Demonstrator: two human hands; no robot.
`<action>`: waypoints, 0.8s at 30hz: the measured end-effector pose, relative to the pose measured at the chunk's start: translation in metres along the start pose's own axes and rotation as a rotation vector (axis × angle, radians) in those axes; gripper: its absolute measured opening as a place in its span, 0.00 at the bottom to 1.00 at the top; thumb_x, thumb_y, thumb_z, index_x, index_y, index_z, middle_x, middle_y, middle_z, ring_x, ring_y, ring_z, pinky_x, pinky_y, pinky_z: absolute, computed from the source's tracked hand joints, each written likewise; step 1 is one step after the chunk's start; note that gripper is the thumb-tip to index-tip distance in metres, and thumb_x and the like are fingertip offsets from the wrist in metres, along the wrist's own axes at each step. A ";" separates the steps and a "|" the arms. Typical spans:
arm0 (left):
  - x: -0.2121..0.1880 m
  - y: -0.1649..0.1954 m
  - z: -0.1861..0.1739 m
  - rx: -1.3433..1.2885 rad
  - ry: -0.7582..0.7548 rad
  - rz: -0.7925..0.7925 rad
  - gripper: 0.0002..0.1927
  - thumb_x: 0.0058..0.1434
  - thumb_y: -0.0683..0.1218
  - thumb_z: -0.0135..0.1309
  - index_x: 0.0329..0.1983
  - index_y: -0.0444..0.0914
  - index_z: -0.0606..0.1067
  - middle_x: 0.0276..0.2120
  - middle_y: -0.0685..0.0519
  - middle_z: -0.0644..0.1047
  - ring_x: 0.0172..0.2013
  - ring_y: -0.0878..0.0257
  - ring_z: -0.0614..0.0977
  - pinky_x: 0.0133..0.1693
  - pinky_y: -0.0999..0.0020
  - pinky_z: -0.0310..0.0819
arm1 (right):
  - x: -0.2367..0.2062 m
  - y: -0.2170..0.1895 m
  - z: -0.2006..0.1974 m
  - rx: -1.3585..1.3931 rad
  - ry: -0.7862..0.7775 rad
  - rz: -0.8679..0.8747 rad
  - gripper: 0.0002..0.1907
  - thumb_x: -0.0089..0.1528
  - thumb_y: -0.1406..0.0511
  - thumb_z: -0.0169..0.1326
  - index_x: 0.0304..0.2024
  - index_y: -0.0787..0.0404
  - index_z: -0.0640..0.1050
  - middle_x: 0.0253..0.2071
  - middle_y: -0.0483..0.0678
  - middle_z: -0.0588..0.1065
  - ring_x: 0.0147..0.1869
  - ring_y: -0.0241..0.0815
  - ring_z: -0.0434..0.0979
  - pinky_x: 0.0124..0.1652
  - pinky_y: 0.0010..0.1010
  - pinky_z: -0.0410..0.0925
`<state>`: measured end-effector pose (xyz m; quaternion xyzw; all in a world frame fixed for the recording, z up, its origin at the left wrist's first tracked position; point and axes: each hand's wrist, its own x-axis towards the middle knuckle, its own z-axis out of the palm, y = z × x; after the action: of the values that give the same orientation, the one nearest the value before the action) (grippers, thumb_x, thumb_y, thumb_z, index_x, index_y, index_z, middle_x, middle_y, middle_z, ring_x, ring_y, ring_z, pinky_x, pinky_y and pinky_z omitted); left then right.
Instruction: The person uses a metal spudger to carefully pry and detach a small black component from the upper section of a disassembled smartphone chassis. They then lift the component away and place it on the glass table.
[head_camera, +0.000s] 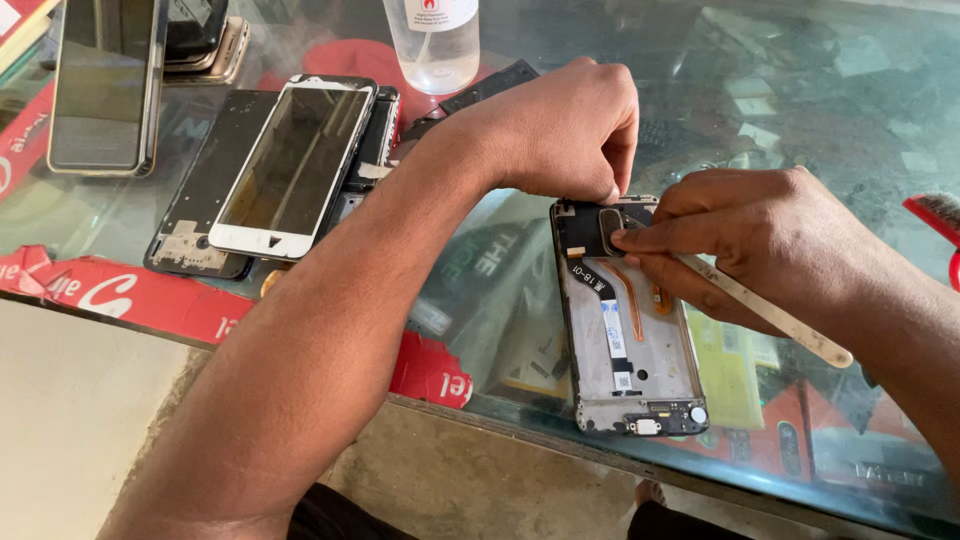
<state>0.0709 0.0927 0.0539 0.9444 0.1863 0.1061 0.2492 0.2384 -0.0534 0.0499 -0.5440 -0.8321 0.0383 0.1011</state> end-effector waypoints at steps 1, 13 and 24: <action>0.000 -0.001 0.000 0.001 0.004 0.014 0.05 0.44 0.40 0.67 0.26 0.39 0.85 0.26 0.51 0.84 0.26 0.65 0.87 0.30 0.68 0.81 | -0.001 0.000 0.000 0.014 0.027 -0.023 0.13 0.57 0.62 0.66 0.45 0.50 0.87 0.37 0.46 0.82 0.32 0.38 0.83 0.28 0.33 0.76; 0.002 -0.004 0.001 -0.054 0.012 0.008 0.06 0.45 0.42 0.71 0.25 0.38 0.84 0.24 0.52 0.84 0.24 0.67 0.85 0.29 0.70 0.79 | 0.000 0.006 0.003 0.053 0.051 -0.037 0.12 0.56 0.62 0.66 0.42 0.50 0.87 0.36 0.46 0.83 0.33 0.39 0.84 0.30 0.33 0.77; -0.006 0.005 -0.007 -0.001 -0.005 0.073 0.04 0.46 0.42 0.67 0.26 0.39 0.85 0.22 0.52 0.84 0.20 0.67 0.84 0.27 0.71 0.79 | 0.000 0.004 0.002 0.084 0.052 -0.020 0.13 0.56 0.62 0.66 0.44 0.51 0.87 0.37 0.45 0.83 0.33 0.38 0.84 0.29 0.31 0.77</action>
<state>0.0652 0.0892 0.0624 0.9508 0.1510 0.1126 0.2461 0.2418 -0.0517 0.0473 -0.5317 -0.8322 0.0581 0.1460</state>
